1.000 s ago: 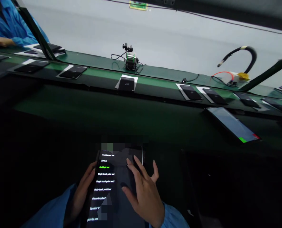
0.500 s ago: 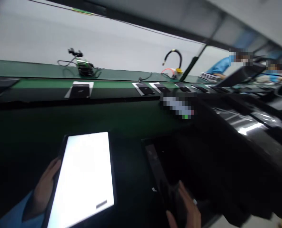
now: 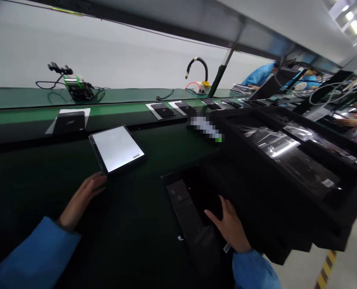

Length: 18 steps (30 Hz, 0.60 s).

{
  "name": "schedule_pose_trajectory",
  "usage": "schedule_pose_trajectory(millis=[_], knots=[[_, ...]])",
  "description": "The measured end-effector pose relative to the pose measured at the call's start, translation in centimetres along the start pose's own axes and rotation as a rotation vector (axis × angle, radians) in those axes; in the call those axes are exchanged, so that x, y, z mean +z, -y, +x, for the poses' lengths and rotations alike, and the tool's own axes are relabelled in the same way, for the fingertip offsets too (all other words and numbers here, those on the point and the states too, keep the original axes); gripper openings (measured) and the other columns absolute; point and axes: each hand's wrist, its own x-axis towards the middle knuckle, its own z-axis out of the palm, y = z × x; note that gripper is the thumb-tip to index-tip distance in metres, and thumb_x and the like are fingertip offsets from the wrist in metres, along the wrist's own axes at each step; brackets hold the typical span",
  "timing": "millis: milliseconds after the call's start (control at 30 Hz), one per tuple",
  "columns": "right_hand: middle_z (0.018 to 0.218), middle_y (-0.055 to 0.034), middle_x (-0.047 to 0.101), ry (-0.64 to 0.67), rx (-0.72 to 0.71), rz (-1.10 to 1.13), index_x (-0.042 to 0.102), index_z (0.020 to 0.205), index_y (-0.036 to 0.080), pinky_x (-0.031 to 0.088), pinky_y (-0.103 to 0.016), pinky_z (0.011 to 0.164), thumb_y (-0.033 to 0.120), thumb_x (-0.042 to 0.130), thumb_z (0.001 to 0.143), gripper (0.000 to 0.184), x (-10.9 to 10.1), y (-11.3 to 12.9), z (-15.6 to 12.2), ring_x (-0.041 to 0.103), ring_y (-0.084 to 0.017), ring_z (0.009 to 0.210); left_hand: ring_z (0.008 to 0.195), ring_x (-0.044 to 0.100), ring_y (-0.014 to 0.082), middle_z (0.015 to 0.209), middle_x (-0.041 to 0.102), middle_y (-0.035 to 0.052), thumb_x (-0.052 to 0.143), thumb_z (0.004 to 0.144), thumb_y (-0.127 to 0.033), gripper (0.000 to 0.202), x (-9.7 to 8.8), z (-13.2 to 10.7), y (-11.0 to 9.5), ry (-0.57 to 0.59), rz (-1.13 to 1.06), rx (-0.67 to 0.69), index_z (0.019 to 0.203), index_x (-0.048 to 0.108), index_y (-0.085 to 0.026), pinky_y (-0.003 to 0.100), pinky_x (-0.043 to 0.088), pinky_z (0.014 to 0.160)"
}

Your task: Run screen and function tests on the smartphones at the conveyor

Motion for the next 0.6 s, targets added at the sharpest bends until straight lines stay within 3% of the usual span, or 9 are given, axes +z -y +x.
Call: schedule_pose_trajectory(millis=[100, 167, 200, 267, 367, 433, 500, 600], knots=[[0.134, -0.0240, 0.050, 0.082, -0.005, 0.036, 0.044, 0.133, 0.010, 0.045, -0.053, 0.098, 0.069, 0.058, 0.072, 0.086, 0.2, 1.6, 0.2, 0.047, -0.038, 0.126, 0.102, 0.064, 0.0296, 0.115, 0.065, 0.0143, 0.057, 0.077, -0.061, 0.060, 0.7, -6.0, 2.3, 0.232, -0.051, -0.193, 0.117, 0.058, -0.017, 0.045, 0.051, 0.091], [0.132, -0.0196, 0.053, 0.199, -0.053, 0.138, 0.043, 0.131, 0.014, 0.046, -0.049, 0.099, 0.061, 0.062, 0.074, 0.076, 0.6, 4.0, -1.4, 0.052, -0.033, 0.123, 0.096, 0.066, 0.0296, 0.122, 0.063, 0.0114, 0.056, 0.077, -0.061, 0.057, 0.9, -9.6, 3.3, 0.376, -0.091, -0.369, 0.121, 0.057, -0.026, 0.046, 0.056, 0.080], [0.129, -0.0166, 0.056, 0.278, -0.088, 0.213, 0.042, 0.130, 0.017, 0.048, -0.047, 0.098, 0.057, 0.063, 0.076, 0.071, 0.9, 5.6, -2.4, 0.056, -0.030, 0.119, 0.099, 0.065, 0.0302, 0.126, 0.061, 0.0096, 0.056, 0.077, -0.062, 0.057, 0.8, -11.0, 3.7, 0.394, -0.105, -0.431, 0.124, 0.056, -0.030, 0.047, 0.056, 0.081], [0.125, -0.0122, 0.060, 0.462, -0.185, 0.372, 0.036, 0.133, 0.021, 0.050, -0.043, 0.096, 0.049, 0.061, 0.082, 0.064, 1.7, 9.4, -4.4, 0.060, -0.025, 0.114, 0.116, 0.057, 0.0320, 0.135, 0.056, 0.0045, 0.056, 0.076, -0.063, 0.056, 0.1, -12.9, 4.1, 0.289, -0.088, -0.478, 0.126, 0.054, -0.037, 0.050, 0.050, 0.095], [0.130, -0.0092, 0.058, 0.621, -0.336, 0.559, 0.018, 0.146, 0.024, 0.049, -0.039, 0.098, 0.044, 0.052, 0.090, 0.069, 3.3, 15.4, -5.6, 0.057, -0.020, 0.118, 0.133, 0.042, 0.0320, 0.137, 0.055, -0.0006, 0.058, 0.073, -0.064, 0.052, -1.8, -13.7, 4.3, -0.019, 0.012, -0.447, 0.121, 0.057, -0.042, 0.050, 0.035, 0.110], [0.127, -0.0068, 0.061, 0.583, -0.392, 0.583, 0.013, 0.149, 0.024, 0.050, -0.038, 0.097, 0.042, 0.048, 0.092, 0.069, 4.7, 18.6, -5.0, 0.059, -0.020, 0.115, 0.128, 0.046, 0.0362, 0.136, 0.055, 0.0026, 0.055, 0.071, -0.067, 0.057, -3.2, -13.8, 4.6, -0.152, 0.030, -0.477, 0.122, 0.054, -0.042, 0.057, 0.039, 0.104], [0.120, -0.0059, 0.066, 0.500, -0.396, 0.584, 0.018, 0.149, 0.023, 0.051, -0.039, 0.094, 0.043, 0.050, 0.090, 0.070, 6.1, 20.8, -3.7, 0.063, -0.022, 0.108, 0.128, 0.046, 0.0387, 0.138, 0.053, 0.0054, 0.053, 0.071, -0.069, 0.058, -4.1, -14.2, 4.9, -0.181, 0.000, -0.440, 0.120, 0.057, -0.039, 0.061, 0.041, 0.101], [0.114, -0.0051, 0.068, 0.474, -0.369, 0.648, 0.037, 0.143, 0.022, 0.052, -0.037, 0.091, 0.047, 0.053, 0.088, 0.063, 7.7, 22.1, -2.0, 0.065, -0.024, 0.104, 0.140, 0.030, 0.0351, 0.143, 0.049, 0.0017, 0.054, 0.070, -0.069, 0.048, -3.8, -15.5, 5.3, -0.189, -0.079, -0.198, 0.102, 0.068, -0.036, 0.056, 0.028, 0.113]])
